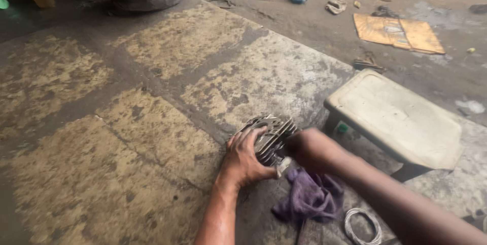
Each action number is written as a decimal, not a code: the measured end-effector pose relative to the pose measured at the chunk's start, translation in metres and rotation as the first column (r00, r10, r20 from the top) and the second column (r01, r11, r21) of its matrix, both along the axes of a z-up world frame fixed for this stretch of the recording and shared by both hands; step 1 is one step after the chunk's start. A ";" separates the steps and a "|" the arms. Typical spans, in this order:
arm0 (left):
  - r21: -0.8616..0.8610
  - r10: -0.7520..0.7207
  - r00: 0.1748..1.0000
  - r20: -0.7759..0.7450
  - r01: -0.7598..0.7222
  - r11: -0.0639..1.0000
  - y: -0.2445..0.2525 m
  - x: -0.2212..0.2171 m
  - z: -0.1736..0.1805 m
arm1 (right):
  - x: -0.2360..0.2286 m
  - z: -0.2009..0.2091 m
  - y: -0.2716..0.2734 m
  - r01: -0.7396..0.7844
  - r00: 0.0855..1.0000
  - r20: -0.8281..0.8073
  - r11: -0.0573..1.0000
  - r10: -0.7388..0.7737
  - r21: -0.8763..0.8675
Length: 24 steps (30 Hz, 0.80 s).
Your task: The person holds a metallic engine cylinder head and uses a small metal tool to scrape and clean the grooves and surfaces. They rotate the part to access different areas and occasionally wipe it with a purple cloth.
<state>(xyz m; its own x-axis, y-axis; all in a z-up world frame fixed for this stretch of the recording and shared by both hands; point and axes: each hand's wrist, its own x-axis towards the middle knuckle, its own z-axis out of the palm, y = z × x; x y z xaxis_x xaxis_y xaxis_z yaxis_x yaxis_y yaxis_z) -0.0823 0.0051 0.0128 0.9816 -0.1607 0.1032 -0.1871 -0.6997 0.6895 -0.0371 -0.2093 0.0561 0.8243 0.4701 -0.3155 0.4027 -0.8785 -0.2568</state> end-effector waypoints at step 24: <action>0.002 0.009 0.999 -0.046 -0.009 1.000 0.001 -0.004 -0.004 | -0.021 0.022 0.019 0.054 0.921 0.390 0.992 -0.007 -0.110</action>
